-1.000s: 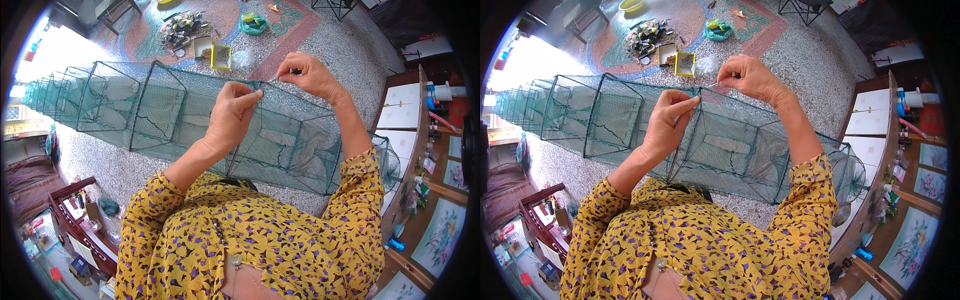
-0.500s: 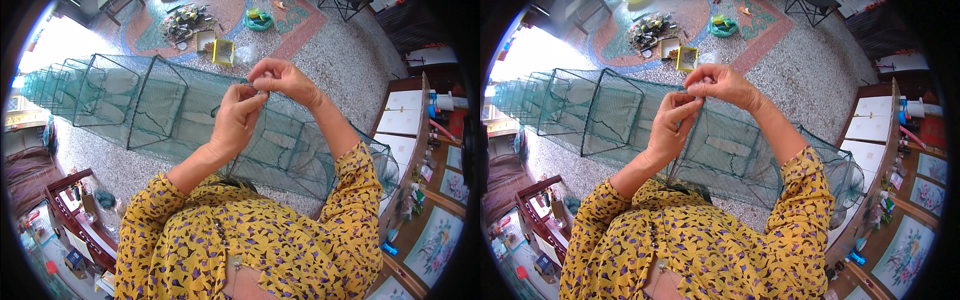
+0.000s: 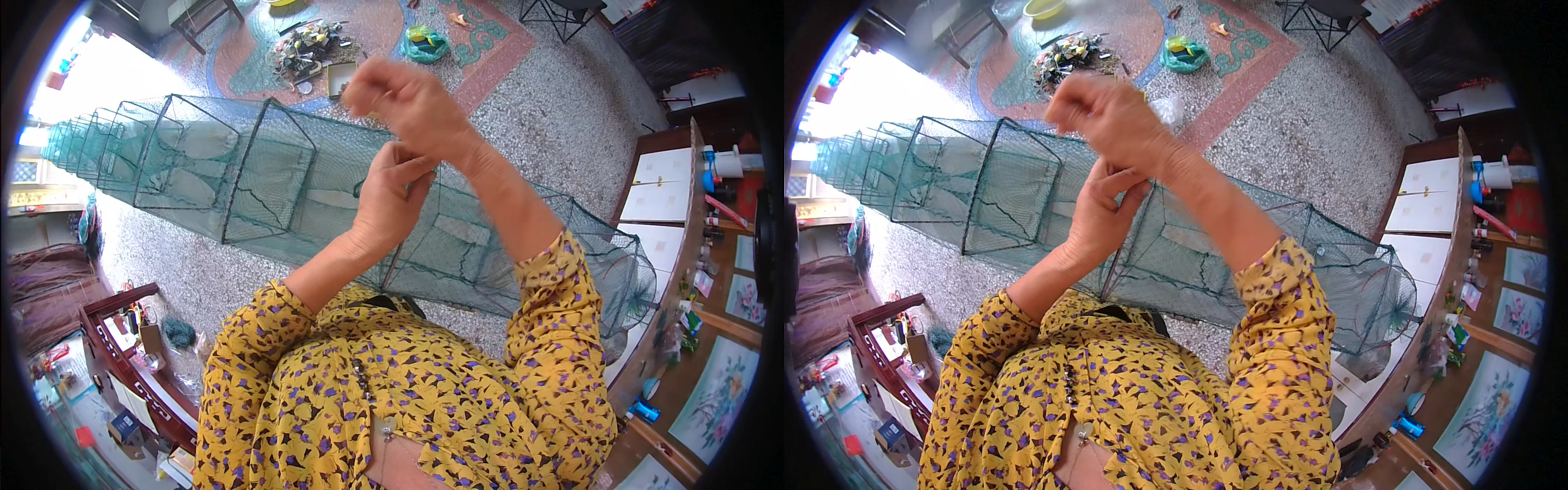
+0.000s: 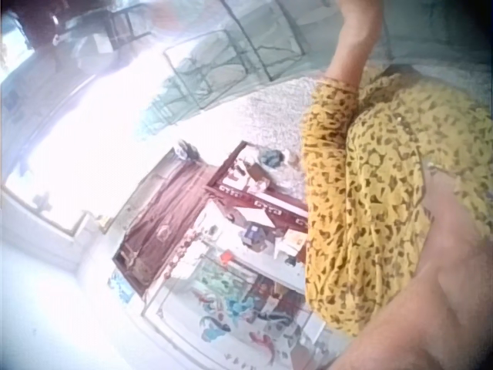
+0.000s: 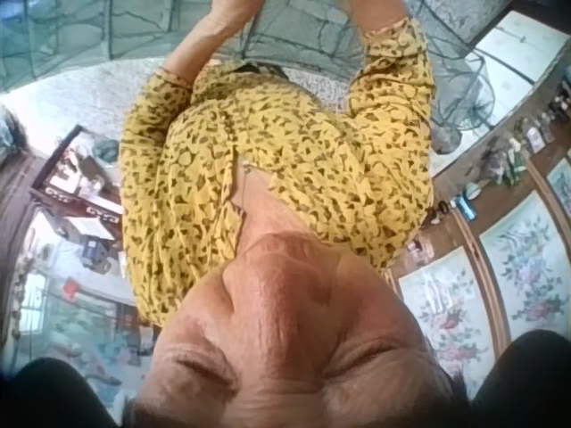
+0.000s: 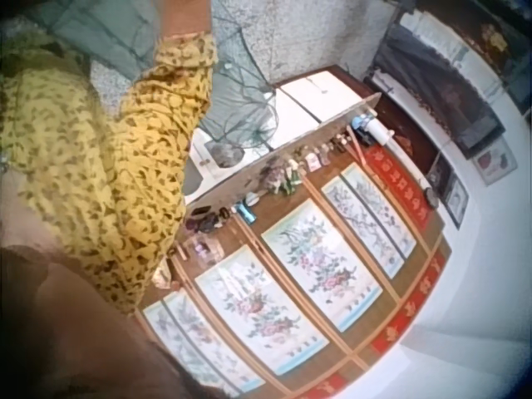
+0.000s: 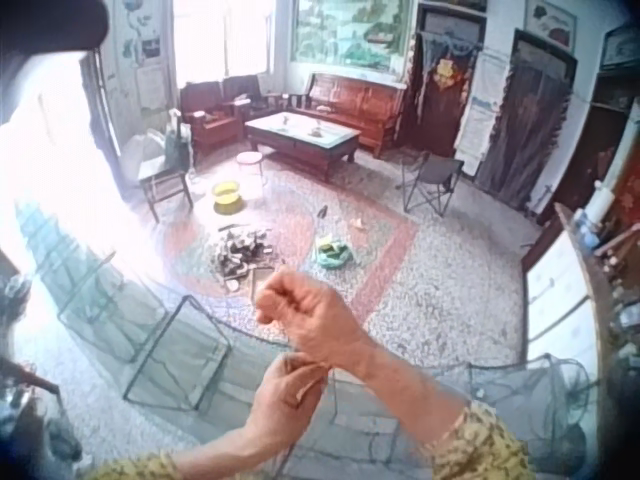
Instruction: The person repairs a long green mesh fishing trap by hand, using a small dark tool to thread and tie segments of the net together at various points along its length.
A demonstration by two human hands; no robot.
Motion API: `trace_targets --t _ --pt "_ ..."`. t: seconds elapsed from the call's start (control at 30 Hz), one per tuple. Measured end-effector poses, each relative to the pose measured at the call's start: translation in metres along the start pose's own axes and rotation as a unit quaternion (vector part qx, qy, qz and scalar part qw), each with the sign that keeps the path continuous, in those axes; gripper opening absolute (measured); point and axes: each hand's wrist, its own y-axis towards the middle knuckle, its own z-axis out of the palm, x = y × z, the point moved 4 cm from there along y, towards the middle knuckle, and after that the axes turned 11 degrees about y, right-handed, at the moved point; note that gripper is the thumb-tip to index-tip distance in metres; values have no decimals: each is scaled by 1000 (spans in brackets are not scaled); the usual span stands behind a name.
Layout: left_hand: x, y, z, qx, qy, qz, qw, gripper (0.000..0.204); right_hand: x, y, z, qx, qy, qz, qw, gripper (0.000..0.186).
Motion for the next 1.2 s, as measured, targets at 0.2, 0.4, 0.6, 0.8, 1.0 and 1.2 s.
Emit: trace_targets --t 0.2,0.4,0.6,0.8,1.0,1.2 --pt "0 8 1 18 -4 -7 1000 46 86 -19 -88 -144 74 -179 970 12" --pt "0 13 -4 37 -58 -2 998 59 128 -61 -176 -284 207 -220 910 17" --pt "-4 29 -8 116 -19 96 988 60 159 -53 -92 -116 122 -223 960 19" --pt "9 21 -12 34 0 36 999 36 132 -65 -39 -102 5 -113 988 12" --pt "8 20 -12 20 14 19 1000 24 52 -90 -46 -144 -362 34 921 7" --pt "9 14 -4 20 2 -33 999 27 30 -101 -50 -115 -466 88 873 7"
